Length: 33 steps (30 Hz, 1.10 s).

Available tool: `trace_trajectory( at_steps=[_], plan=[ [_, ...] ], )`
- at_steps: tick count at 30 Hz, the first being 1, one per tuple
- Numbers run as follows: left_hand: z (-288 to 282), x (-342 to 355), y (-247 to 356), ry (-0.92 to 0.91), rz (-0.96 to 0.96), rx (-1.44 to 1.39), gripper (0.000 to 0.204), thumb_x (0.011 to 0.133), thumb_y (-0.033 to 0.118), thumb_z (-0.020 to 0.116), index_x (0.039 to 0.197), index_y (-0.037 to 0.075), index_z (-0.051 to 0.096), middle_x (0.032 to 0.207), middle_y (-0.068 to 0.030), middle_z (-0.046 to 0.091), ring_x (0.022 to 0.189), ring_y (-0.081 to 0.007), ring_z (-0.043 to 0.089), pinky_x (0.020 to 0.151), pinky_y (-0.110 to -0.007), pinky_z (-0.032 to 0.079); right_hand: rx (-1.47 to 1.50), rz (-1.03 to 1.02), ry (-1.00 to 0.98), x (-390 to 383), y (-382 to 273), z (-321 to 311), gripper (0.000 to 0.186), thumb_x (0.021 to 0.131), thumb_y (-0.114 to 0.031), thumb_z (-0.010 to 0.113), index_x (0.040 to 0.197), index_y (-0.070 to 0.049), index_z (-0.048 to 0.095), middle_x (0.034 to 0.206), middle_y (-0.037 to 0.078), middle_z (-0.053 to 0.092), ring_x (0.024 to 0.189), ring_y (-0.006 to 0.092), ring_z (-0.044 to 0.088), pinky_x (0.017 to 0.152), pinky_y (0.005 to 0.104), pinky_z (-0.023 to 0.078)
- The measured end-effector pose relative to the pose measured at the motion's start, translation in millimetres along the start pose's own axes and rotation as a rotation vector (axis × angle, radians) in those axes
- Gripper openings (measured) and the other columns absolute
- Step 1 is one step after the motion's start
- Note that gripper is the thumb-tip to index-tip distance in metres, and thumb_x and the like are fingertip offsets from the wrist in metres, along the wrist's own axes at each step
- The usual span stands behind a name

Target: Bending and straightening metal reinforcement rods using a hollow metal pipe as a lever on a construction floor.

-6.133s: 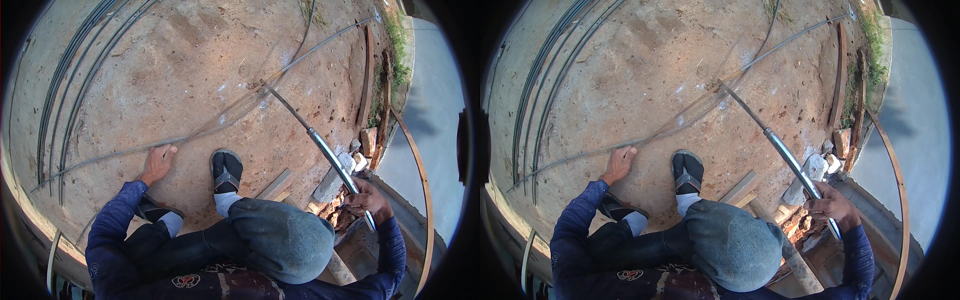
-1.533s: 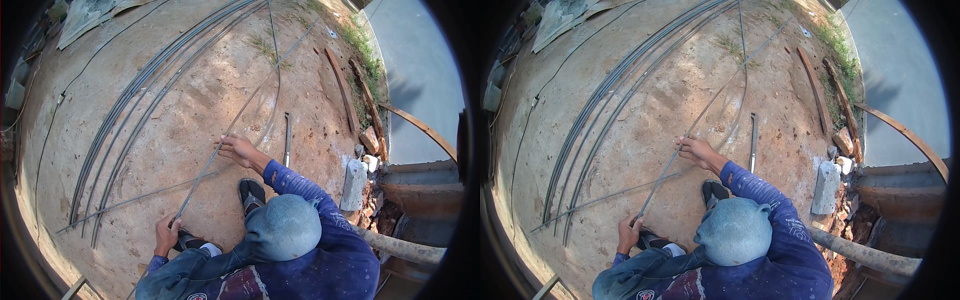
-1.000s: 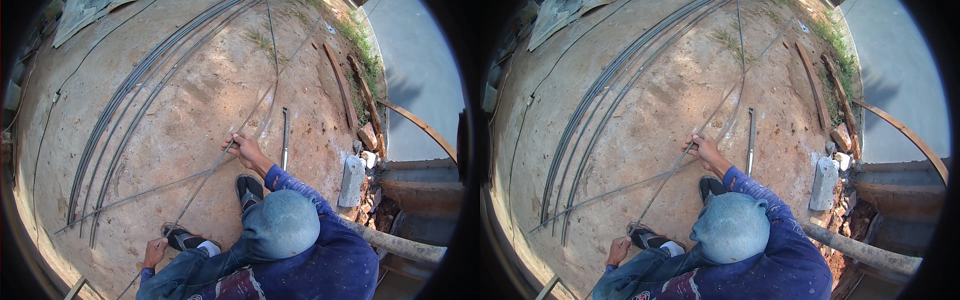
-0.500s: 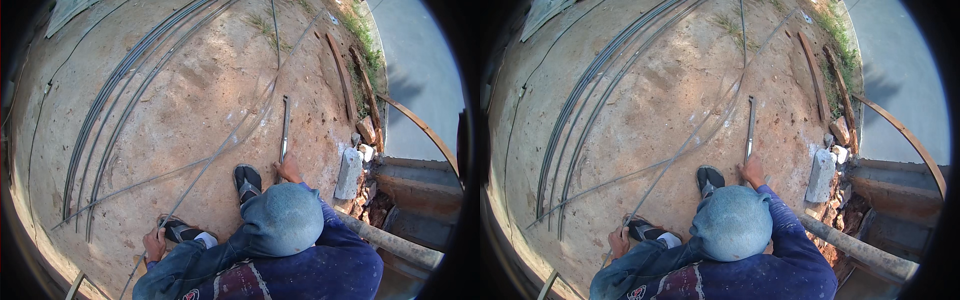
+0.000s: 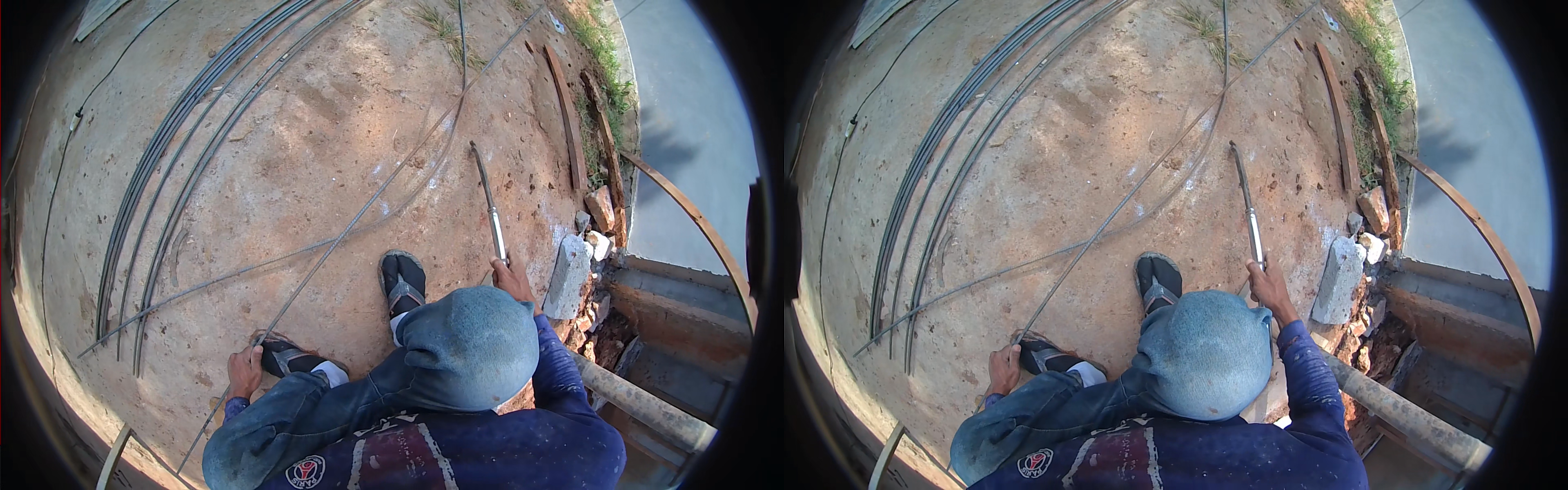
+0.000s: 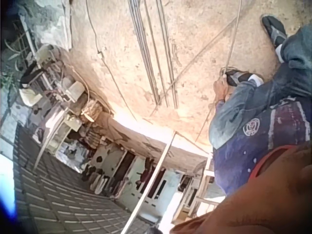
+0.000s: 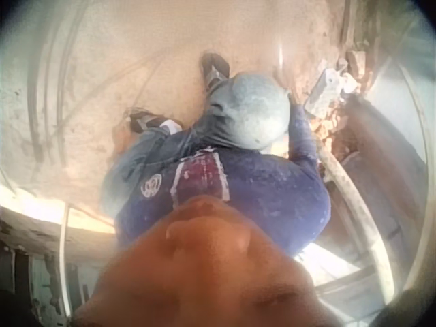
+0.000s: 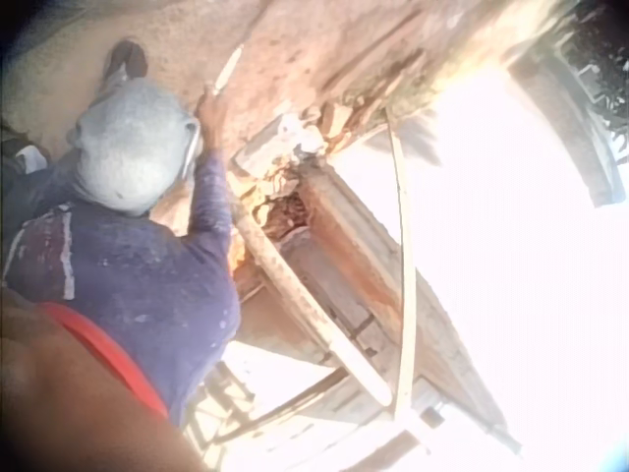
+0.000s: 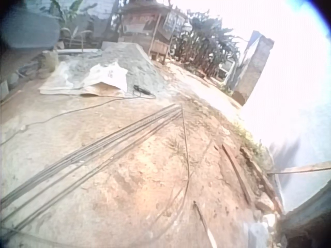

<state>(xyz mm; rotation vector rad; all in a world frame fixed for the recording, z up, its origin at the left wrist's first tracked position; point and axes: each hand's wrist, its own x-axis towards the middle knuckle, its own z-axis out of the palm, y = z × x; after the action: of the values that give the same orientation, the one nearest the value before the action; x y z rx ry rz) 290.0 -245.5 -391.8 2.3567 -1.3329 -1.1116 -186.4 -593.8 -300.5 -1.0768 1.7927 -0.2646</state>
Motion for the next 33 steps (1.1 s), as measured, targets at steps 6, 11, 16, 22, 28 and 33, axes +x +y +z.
trace_trajectory(
  at_steps=[6, 11, 16, 22, 28, 33],
  plan=[
    [7, 2, 8, 0.077, -0.004, 0.102, 0.041, 0.097, 0.033, 0.048, 0.073, 0.003, 0.06, 0.066, -0.0242, 0.06, 0.063, -0.046, 0.057, 0.06, -0.052, 0.043, -0.113, 0.159, -0.31, -57, -79, -43, 0.025, 0.1, -0.03, 0.053, 0.098, -0.006, 0.047, 0.065, -0.003, 0.046, 0.047, 0.0068, 0.041, 0.039, 0.0245, 0.033],
    [15, 5, 6, 0.129, -0.005, 0.152, 0.04, 0.097, 0.033, 0.048, 0.073, 0.003, 0.059, 0.065, -0.0234, 0.06, 0.062, -0.0437, 0.059, 0.059, -0.051, 0.044, -0.134, 0.262, -0.446, -45, -123, -43, 0.022, 0.101, -0.03, 0.051, 0.095, -0.009, 0.046, 0.066, -0.003, 0.043, 0.046, 0.006, 0.039, 0.038, 0.0237, 0.031],
    [12, 6, 8, 0.153, -0.017, 0.14, 0.04, 0.098, 0.033, 0.047, 0.075, 0.003, 0.058, 0.063, -0.0232, 0.058, 0.062, -0.0439, 0.058, 0.058, -0.051, 0.042, -0.262, 0.279, -0.522, -32, -159, -50, 0.022, 0.101, -0.031, 0.049, 0.09, -0.012, 0.043, 0.064, -0.005, 0.038, 0.047, 0.0055, 0.036, 0.039, 0.0241, 0.031],
    [17, 6, 2, 0.174, 0.015, 0.14, 0.04, 0.098, 0.035, 0.046, 0.079, 0.002, 0.058, 0.065, -0.023, 0.059, 0.063, -0.0439, 0.059, 0.057, -0.05, 0.043, -0.307, 0.297, -0.609, -10, -169, -76, 0.018, 0.102, -0.03, 0.048, 0.097, -0.013, 0.045, 0.063, -0.005, 0.036, 0.048, 0.0048, 0.031, 0.041, 0.0242, 0.027],
    [28, 5, -14, 0.168, -0.048, 0.202, 0.036, 0.096, 0.033, 0.05, 0.086, 0.002, 0.064, 0.072, -0.0206, 0.064, 0.065, -0.0408, 0.062, 0.059, -0.048, 0.047, -0.115, 0.386, -0.675, 3, -174, -85, 0.019, 0.101, -0.028, 0.051, 0.1, -0.009, 0.048, 0.06, -0.005, 0.039, 0.043, 0.0045, 0.036, 0.035, 0.0215, 0.031],
    [33, -2, -12, 0.313, -0.002, 0.252, 0.036, 0.096, 0.034, 0.05, 0.086, 0.002, 0.064, 0.075, -0.0205, 0.065, 0.066, -0.0407, 0.062, 0.059, -0.048, 0.047, -0.14, 0.395, -0.726, 19, -177, -98, 0.019, 0.099, -0.028, 0.054, 0.103, -0.01, 0.048, 0.059, -0.005, 0.039, 0.042, 0.0044, 0.036, 0.035, 0.0215, 0.031]
  ],
)
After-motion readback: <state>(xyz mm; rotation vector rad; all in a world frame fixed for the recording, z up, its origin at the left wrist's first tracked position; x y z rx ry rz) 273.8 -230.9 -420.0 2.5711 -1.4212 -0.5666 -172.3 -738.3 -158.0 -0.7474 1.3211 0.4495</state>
